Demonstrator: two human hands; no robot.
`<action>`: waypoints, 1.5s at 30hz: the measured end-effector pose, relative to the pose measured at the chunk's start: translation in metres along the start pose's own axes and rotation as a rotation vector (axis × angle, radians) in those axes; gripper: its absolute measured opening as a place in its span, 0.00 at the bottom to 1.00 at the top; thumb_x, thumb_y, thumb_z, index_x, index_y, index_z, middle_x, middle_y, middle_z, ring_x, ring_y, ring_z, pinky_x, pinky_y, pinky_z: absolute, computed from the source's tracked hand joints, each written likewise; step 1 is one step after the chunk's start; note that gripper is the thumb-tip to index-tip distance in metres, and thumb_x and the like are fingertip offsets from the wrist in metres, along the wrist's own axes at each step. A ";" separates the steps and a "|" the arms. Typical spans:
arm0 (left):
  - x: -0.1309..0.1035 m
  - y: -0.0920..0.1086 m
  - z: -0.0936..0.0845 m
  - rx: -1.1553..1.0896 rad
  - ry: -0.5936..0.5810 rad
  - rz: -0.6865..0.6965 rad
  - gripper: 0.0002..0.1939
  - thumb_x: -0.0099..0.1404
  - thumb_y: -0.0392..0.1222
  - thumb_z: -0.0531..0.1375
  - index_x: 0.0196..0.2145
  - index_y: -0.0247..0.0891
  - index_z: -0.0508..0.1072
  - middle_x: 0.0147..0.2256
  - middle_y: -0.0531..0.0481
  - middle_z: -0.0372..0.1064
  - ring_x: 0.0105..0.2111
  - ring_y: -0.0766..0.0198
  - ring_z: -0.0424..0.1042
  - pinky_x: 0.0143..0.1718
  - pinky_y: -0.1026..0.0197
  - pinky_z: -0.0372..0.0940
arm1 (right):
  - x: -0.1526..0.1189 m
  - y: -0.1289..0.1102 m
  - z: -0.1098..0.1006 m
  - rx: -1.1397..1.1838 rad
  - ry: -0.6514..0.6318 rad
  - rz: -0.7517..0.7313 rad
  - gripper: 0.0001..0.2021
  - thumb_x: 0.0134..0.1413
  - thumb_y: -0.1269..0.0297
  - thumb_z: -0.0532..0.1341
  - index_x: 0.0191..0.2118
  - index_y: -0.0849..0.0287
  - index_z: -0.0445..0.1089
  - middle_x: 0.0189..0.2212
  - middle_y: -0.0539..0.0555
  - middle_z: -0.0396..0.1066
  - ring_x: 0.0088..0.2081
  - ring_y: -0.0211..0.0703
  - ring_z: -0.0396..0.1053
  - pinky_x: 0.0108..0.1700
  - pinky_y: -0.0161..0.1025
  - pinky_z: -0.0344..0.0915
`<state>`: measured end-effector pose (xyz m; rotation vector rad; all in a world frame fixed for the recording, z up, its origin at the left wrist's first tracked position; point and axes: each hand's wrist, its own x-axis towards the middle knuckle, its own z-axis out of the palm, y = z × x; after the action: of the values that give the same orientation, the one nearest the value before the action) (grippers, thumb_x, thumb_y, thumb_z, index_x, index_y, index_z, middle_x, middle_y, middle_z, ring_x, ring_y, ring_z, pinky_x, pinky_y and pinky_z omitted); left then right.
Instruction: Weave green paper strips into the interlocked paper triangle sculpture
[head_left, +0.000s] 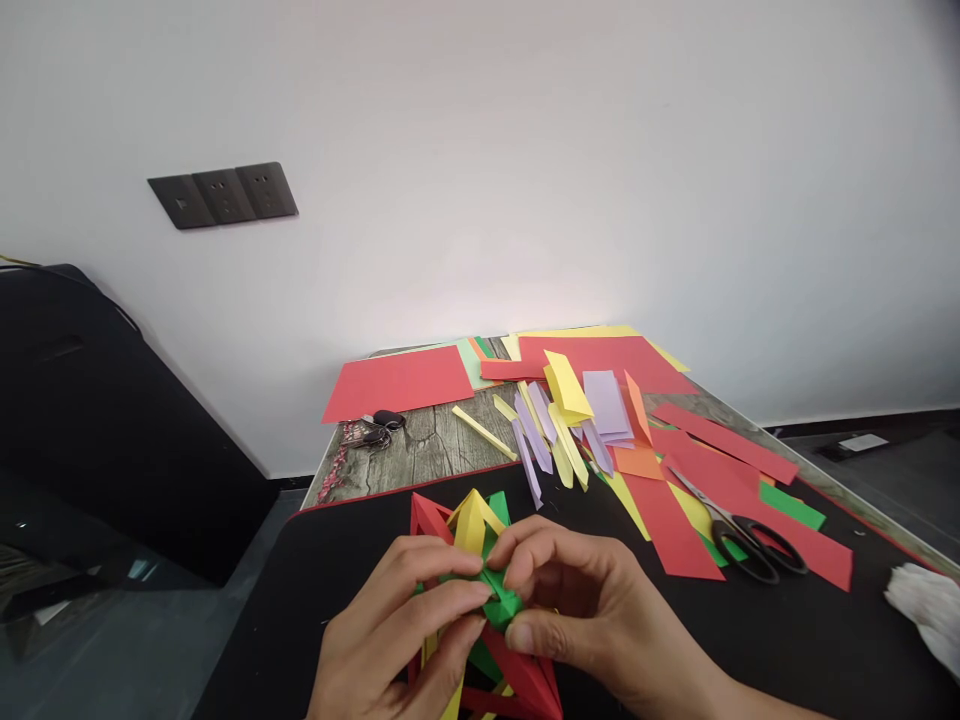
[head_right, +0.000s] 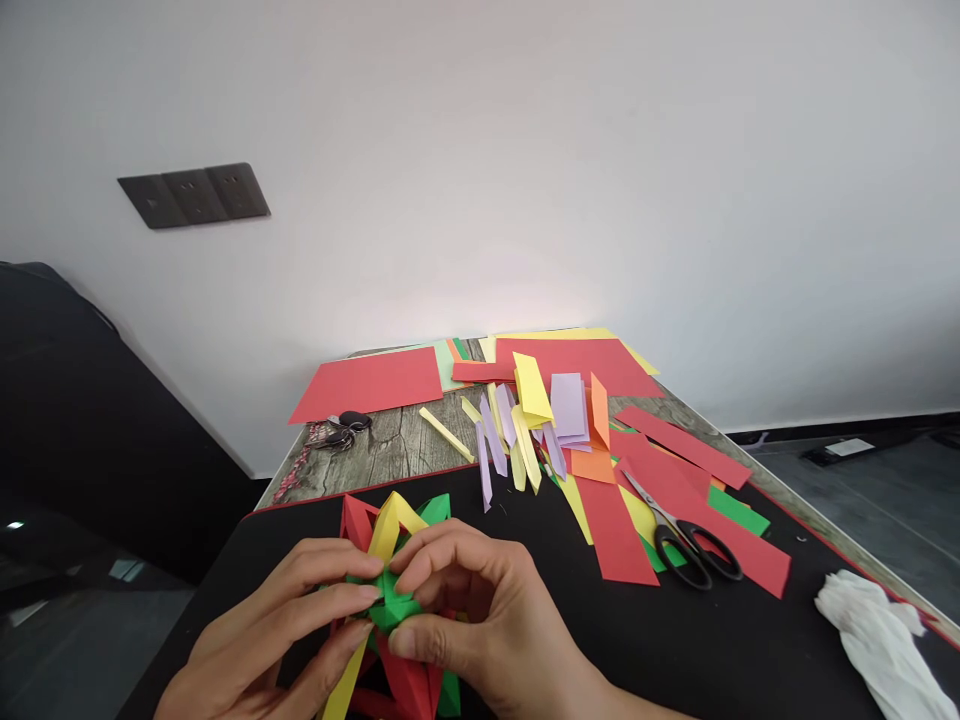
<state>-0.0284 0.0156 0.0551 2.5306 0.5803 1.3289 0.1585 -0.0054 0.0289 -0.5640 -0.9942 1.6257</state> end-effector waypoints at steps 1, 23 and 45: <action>-0.001 0.000 0.000 -0.002 -0.005 0.001 0.12 0.61 0.22 0.59 0.41 0.31 0.73 0.40 0.43 0.73 0.40 0.62 0.73 0.37 0.62 0.74 | 0.000 0.000 0.000 -0.003 0.003 -0.003 0.09 0.44 0.74 0.72 0.32 0.53 0.77 0.36 0.47 0.70 0.31 0.27 0.68 0.35 0.25 0.67; 0.000 -0.005 0.002 -0.066 0.006 -0.011 0.11 0.60 0.23 0.60 0.40 0.31 0.74 0.38 0.44 0.73 0.38 0.61 0.74 0.37 0.62 0.74 | 0.001 0.002 -0.001 -0.049 0.017 -0.003 0.11 0.43 0.72 0.73 0.34 0.52 0.79 0.37 0.48 0.71 0.29 0.26 0.67 0.32 0.25 0.67; 0.001 0.003 0.004 0.097 0.012 -0.046 0.14 0.59 0.21 0.56 0.40 0.33 0.70 0.35 0.47 0.68 0.37 0.65 0.71 0.37 0.65 0.72 | 0.000 -0.002 -0.002 -0.088 -0.010 -0.005 0.10 0.44 0.72 0.73 0.34 0.51 0.79 0.40 0.49 0.70 0.33 0.29 0.68 0.35 0.26 0.65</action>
<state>-0.0241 0.0131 0.0546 2.5704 0.7178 1.3324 0.1613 -0.0041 0.0296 -0.6129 -1.0776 1.5873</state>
